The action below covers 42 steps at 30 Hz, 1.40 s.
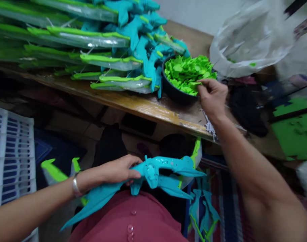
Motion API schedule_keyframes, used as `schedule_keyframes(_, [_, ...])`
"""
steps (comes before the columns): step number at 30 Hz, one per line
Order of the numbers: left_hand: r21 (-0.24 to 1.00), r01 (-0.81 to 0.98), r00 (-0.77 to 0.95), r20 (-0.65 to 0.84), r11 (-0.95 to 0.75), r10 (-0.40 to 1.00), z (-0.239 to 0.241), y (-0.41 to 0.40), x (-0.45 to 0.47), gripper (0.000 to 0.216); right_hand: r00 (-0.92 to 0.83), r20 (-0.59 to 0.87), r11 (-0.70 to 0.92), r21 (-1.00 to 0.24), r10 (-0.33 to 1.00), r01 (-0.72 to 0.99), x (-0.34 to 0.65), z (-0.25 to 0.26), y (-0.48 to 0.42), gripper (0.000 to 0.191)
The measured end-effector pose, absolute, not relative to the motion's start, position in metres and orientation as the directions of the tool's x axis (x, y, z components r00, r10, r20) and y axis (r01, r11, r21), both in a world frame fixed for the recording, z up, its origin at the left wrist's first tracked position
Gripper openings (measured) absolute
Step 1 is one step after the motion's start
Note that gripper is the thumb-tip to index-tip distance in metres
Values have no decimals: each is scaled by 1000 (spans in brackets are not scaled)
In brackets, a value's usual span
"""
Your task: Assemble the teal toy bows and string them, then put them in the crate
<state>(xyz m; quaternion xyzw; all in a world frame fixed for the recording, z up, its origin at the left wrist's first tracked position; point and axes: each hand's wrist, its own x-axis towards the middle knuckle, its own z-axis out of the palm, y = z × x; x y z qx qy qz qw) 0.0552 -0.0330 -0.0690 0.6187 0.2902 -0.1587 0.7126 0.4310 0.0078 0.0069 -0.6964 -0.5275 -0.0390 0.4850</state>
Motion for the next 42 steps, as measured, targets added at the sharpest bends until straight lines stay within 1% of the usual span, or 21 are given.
schedule_keyframes(3, [779, 568, 798, -600, 265, 52, -60, -38, 47, 33, 538, 466, 83, -804, 702, 588, 421, 2, -3, 17])
schedule_keyframes(5, [787, 537, 821, -570, 304, 26, -57, -43, 42, 34, 552, 414, 116, -862, 724, 494, 419, 2, -6, 19])
schedule_keyframes(6, [789, 525, 829, -559, 320, 17, -57, -45, 41, 34, 554, 402, 123, -873, 729, 472, 420, 2, -7, 20])
schedule_keyframes(9, [773, 509, 836, -548, 380, -5, -57, -52, 41, 33, 552, 429, 119, -853, 715, 509, 430, 6, 1, 22])
schedule_keyframes(11, [752, 504, 833, -553, 424, -8, -60, -56, 44, 34, 544, 470, 65, -795, 695, 603, 440, 7, 13, 19])
schedule_keyframes(12, [746, 502, 830, -557, 438, -3, -61, -59, 46, 34, 527, 491, 13, -740, 694, 672, 445, 7, 19, 18])
schedule_keyframes(15, [728, 507, 817, -576, 462, 11, -66, -63, 51, 35, 446, 490, -160, -520, 749, 839, 458, 3, 39, 19])
schedule_keyframes(17, [731, 506, 819, -574, 458, 10, -68, -63, 51, 37, 399, 450, -198, -430, 799, 881, 465, -2, 49, 18])
schedule_keyframes(19, [742, 499, 828, -560, 448, 6, -70, -63, 50, 37, 361, 422, -194, -388, 832, 901, 471, -6, 56, 17])
schedule_keyframes(21, [745, 490, 833, -553, 453, 8, -72, -62, 47, 38, 353, 383, -179, -421, 854, 889, 476, -8, 59, 21])
schedule_keyframes(24, [742, 468, 836, -548, 479, 32, -75, -64, 46, 41, 383, 317, -175, -526, 868, 832, 482, -8, 58, 30])
schedule_keyframes(27, [753, 427, 848, -526, 501, 69, -75, -66, 48, 41, 415, 286, -175, -603, 864, 779, 484, -8, 55, 35])
schedule_keyframes(30, [771, 391, 863, -497, 502, 91, -71, -67, 50, 42, 469, 268, -165, -700, 842, 695, 484, -10, 54, 34])
schedule_keyframes(33, [787, 368, 865, -485, 495, 127, -67, -67, 49, 47, 544, 287, -130, -787, 788, 603, 480, -9, 54, 36])
schedule_keyframes(36, [804, 335, 863, -471, 492, 183, -65, -66, 45, 53, 596, 317, -73, -840, 737, 537, 466, -1, 45, 34])
schedule_keyframes(38, [818, 314, 862, -458, 481, 216, -63, -64, 43, 54, 593, 324, 6, -881, 738, 473, 447, 9, 28, 28])
schedule_keyframes(40, [831, 292, 852, -451, 473, 265, -59, -61, 41, 52, 550, 346, 112, -904, 761, 413, 419, 20, 1, 21])
schedule_keyframes(41, [836, 284, 841, -452, 469, 298, -57, -60, 41, 50, 516, 374, 159, -897, 771, 412, 402, 25, -16, 18])
schedule_keyframes(42, [841, 281, 826, -458, 463, 330, -54, -60, 42, 49, 477, 417, 191, -871, 773, 452, 384, 30, -34, 17])
